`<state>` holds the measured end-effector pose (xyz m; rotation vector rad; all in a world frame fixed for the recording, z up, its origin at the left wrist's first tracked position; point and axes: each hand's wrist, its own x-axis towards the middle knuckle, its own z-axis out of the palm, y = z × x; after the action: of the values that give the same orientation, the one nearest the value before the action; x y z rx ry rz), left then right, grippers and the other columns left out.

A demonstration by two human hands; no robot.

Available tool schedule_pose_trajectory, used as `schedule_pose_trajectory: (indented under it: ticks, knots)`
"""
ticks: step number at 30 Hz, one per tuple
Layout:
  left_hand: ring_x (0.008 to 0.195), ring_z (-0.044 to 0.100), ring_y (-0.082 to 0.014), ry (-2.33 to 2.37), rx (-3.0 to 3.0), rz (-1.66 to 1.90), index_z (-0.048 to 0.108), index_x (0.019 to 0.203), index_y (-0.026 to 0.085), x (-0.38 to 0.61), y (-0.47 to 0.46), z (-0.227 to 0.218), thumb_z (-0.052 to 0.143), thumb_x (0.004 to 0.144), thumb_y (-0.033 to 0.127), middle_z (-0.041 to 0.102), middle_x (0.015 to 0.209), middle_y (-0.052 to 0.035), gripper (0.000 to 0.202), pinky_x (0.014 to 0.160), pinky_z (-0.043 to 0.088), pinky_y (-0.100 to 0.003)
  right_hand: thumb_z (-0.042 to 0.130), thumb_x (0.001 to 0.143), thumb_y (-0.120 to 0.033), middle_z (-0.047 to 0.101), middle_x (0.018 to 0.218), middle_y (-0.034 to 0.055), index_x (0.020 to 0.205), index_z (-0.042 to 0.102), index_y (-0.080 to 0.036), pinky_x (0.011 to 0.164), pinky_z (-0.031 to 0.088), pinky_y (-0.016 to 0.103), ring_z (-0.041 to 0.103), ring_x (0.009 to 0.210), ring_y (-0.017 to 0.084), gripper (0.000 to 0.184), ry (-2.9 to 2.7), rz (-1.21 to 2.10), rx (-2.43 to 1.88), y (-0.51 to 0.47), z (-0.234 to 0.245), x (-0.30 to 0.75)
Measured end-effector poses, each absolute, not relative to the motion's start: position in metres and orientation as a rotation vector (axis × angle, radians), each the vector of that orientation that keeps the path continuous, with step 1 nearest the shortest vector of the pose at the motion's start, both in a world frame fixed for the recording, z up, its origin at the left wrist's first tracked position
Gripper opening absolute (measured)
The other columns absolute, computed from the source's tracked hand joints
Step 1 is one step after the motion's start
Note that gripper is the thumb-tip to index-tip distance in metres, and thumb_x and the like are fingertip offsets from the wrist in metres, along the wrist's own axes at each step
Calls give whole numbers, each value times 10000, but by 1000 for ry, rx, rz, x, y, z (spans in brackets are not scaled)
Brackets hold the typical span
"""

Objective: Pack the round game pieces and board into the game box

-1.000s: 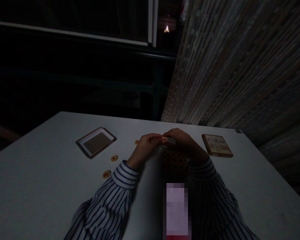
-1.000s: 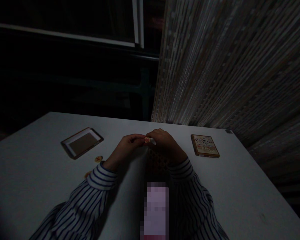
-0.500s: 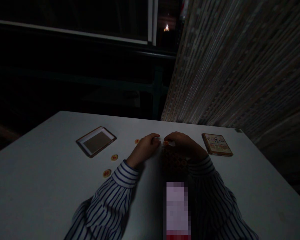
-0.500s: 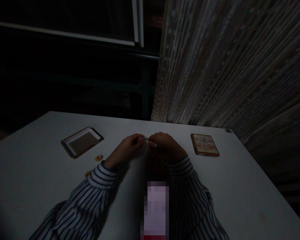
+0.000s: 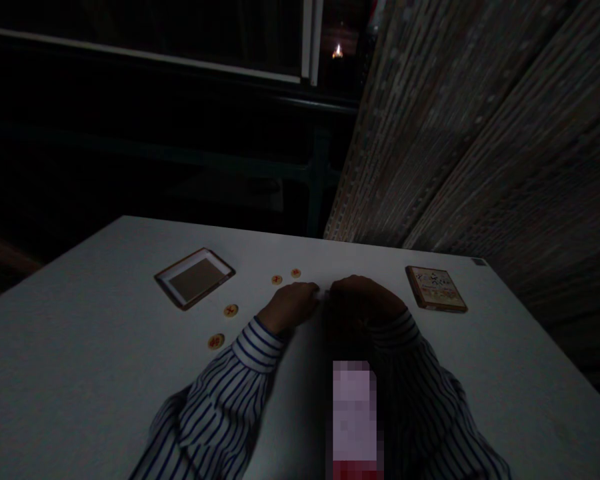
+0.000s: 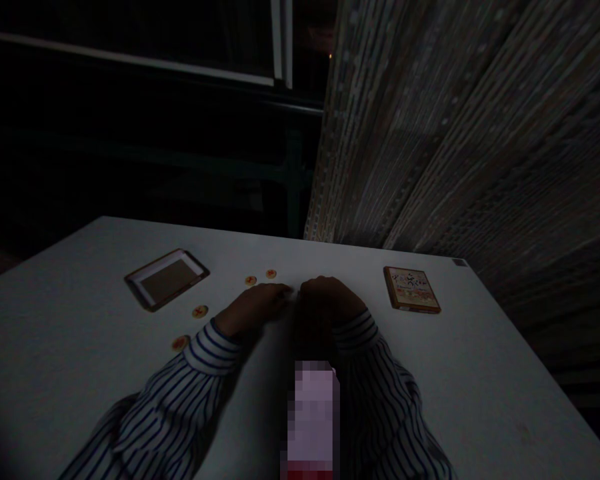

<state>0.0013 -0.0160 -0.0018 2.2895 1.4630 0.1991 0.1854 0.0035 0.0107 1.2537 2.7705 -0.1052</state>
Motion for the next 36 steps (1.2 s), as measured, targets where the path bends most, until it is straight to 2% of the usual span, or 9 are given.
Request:
schedule_pose_trajectory:
  ticks: [4, 10, 20, 25, 36]
  knots:
    - [1019, 588, -260, 1471, 2343, 150, 560, 1163, 154, 2, -17, -3, 408, 848, 277, 630, 1124, -143, 370, 809, 432, -348, 456, 848, -268, 693, 846, 104, 879, 663, -156, 587, 439, 261, 646, 736, 201, 238, 2756, -99, 1260, 6, 0, 184]
    - [1000, 598, -260, 1449, 2356, 121, 580, 1131, 163, 2, -17, -3, 414, 843, 257, 638, 1105, -144, 345, 790, 436, -342, 506, 829, -282, 685, 903, 101, 923, 659, -161, 678, 457, 270, 637, 806, 197, 217, 2809, -128, 1249, 9, -6, 187]
    - [945, 614, -260, 1428, 2364, 107, 607, 1077, 153, 3, -18, -1, 389, 846, 243, 655, 1049, -155, 330, 758, 438, -346, 479, 844, -296, 690, 880, 91, 901, 657, -171, 620, 457, 273, 652, 779, 214, 226, 2695, -120, 1239, 5, 3, 183]
    - [940, 614, -234, 1431, 2360, 94, 614, 1055, 169, 3, -19, 1, 416, 827, 224, 663, 1035, -125, 307, 758, 435, -316, 472, 854, -279, 685, 921, 99, 930, 651, -171, 662, 465, 285, 650, 822, 216, 223, 2684, -144, 1246, 4, 5, 182]
    - [956, 609, -242, 1433, 2315, 126, 613, 1073, 181, 2, -19, 1, 439, 814, 227, 661, 1052, -122, 315, 779, 430, -322, 464, 854, -294, 695, 903, 87, 911, 661, -184, 647, 475, 292, 661, 797, 225, 233, 2713, -111, 1262, 3, 6, 183]
